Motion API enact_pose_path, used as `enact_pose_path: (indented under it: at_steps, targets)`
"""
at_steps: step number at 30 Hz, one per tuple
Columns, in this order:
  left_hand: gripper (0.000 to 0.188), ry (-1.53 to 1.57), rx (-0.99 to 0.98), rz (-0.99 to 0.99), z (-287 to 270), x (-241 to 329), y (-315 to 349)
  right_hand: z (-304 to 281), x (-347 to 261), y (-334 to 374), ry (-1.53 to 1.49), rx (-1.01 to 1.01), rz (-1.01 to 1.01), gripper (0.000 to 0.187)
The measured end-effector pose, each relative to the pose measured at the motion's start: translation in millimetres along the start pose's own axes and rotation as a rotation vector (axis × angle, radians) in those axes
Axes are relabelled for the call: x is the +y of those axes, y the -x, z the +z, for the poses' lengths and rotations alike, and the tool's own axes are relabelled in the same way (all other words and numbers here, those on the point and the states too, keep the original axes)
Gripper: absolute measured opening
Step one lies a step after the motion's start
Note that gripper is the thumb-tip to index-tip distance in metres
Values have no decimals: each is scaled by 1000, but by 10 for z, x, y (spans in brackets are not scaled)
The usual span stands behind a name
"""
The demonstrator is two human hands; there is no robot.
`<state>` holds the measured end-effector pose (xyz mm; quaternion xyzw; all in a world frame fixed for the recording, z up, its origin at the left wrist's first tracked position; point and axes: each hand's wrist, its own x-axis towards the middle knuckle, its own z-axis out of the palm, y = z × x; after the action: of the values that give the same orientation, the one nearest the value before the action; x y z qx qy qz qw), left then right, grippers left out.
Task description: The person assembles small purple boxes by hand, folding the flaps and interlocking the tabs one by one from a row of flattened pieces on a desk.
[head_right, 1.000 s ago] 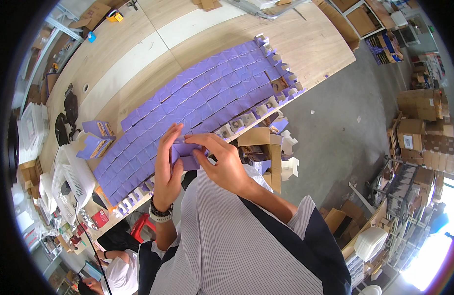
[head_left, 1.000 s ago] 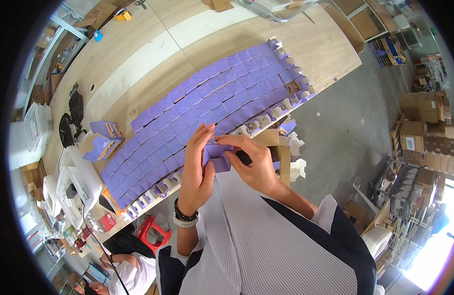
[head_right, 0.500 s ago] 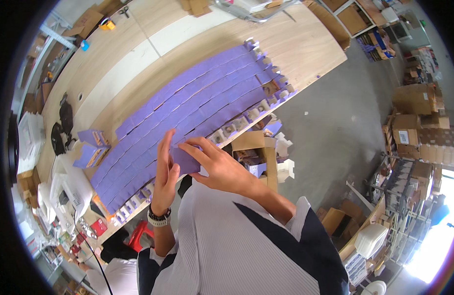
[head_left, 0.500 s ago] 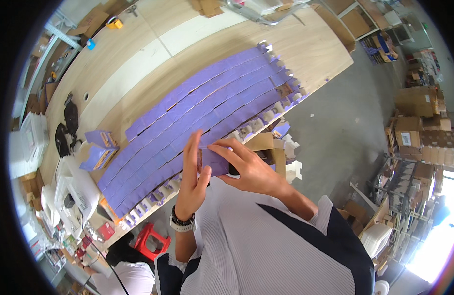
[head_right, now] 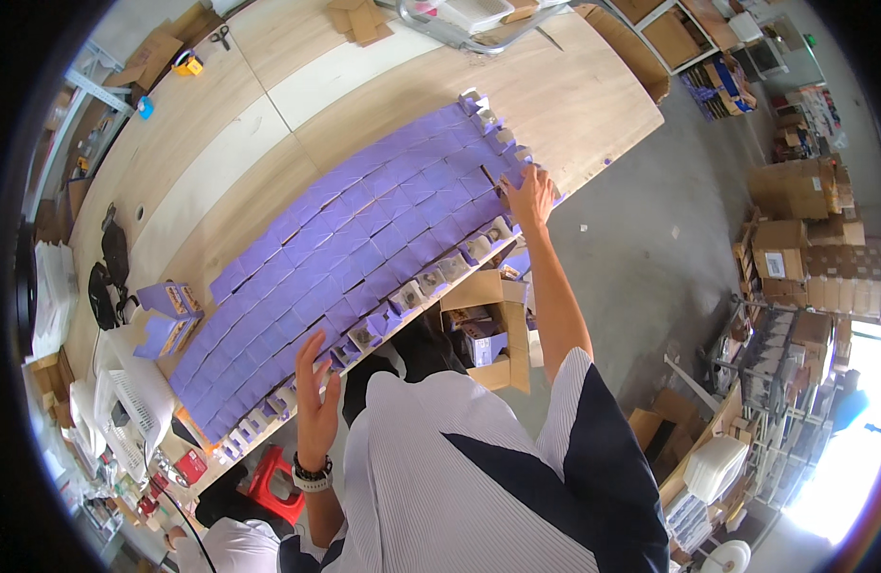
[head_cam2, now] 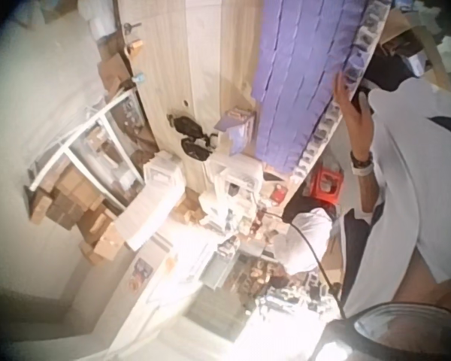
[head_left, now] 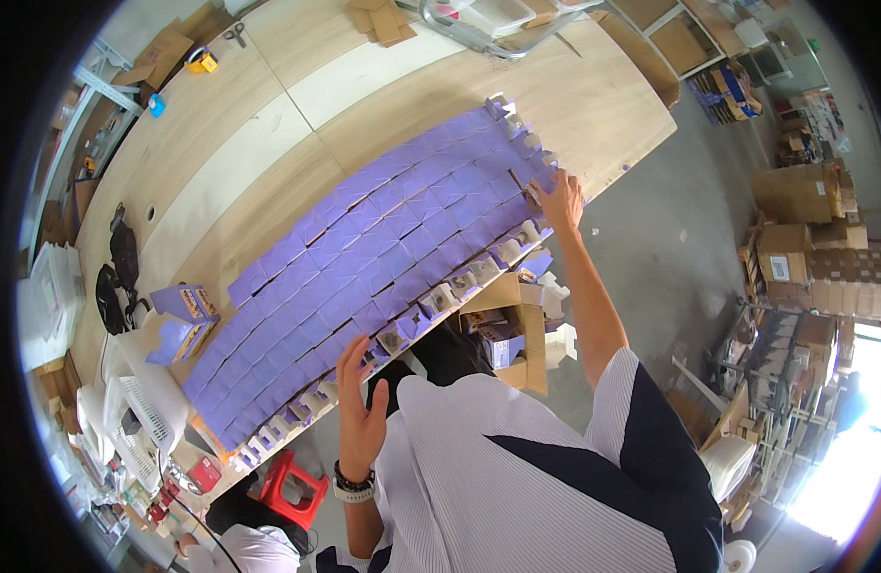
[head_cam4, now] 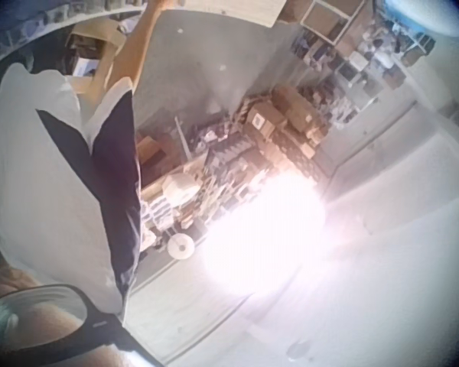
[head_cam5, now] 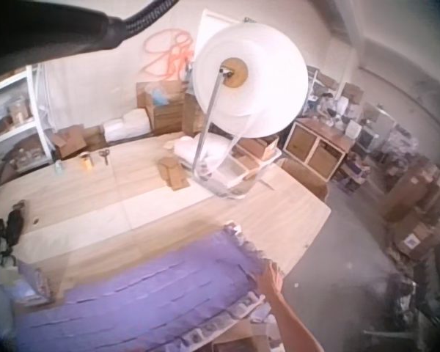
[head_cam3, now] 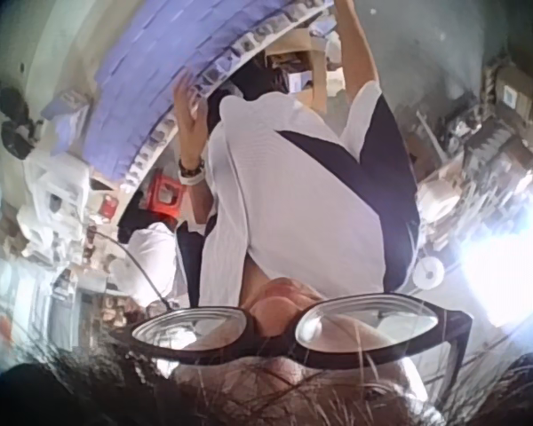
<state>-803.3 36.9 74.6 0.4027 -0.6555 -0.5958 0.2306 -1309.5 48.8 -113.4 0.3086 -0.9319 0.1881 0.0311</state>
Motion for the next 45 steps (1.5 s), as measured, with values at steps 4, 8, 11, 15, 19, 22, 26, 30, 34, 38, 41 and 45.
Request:
enact_pose_path:
  at_steps: [4,8,11,15,19,22,26,30,34,38,41,45]
  targets:
    - [55,-33,53,-42,-74,-43,36,217,75,86,101,-34,4,40]
    - [56,-46,69,-69,-92,-26,45,285,85,114,164,-44,60,44]
    - [54,-75,84,-60,-103,-25,25,279,59,154,204,-36,75,44]
    - [55,-89,57,-54,-128,-41,-24,456,259,104,151,-137,-12,39]
    - [55,-74,55,-91,-206,-22,-15,597,271,-2,161,-216,-33,39]
    - [56,-64,84,-100,-269,-126,41,725,278,-56,131,-153,-119,48]
    - [59,-47,106,-108,-347,-219,135,801,154,-123,70,-305,-145,49]
    - [55,-35,143,-98,-435,-305,240,921,368,-189,58,-394,-77,44]
    - [54,0,185,-86,-631,-425,358,907,509,-229,111,-184,-262,45]
    - [52,-27,296,-93,-982,-614,668,563,-428,487,-62,-87,-480,37]
    - [49,-65,441,-78,-1384,-998,940,223,-1218,1358,-219,-249,-470,35]
    - [44,-159,685,-75,-2016,-1545,1397,-72,-2268,2735,-369,-386,-623,33]
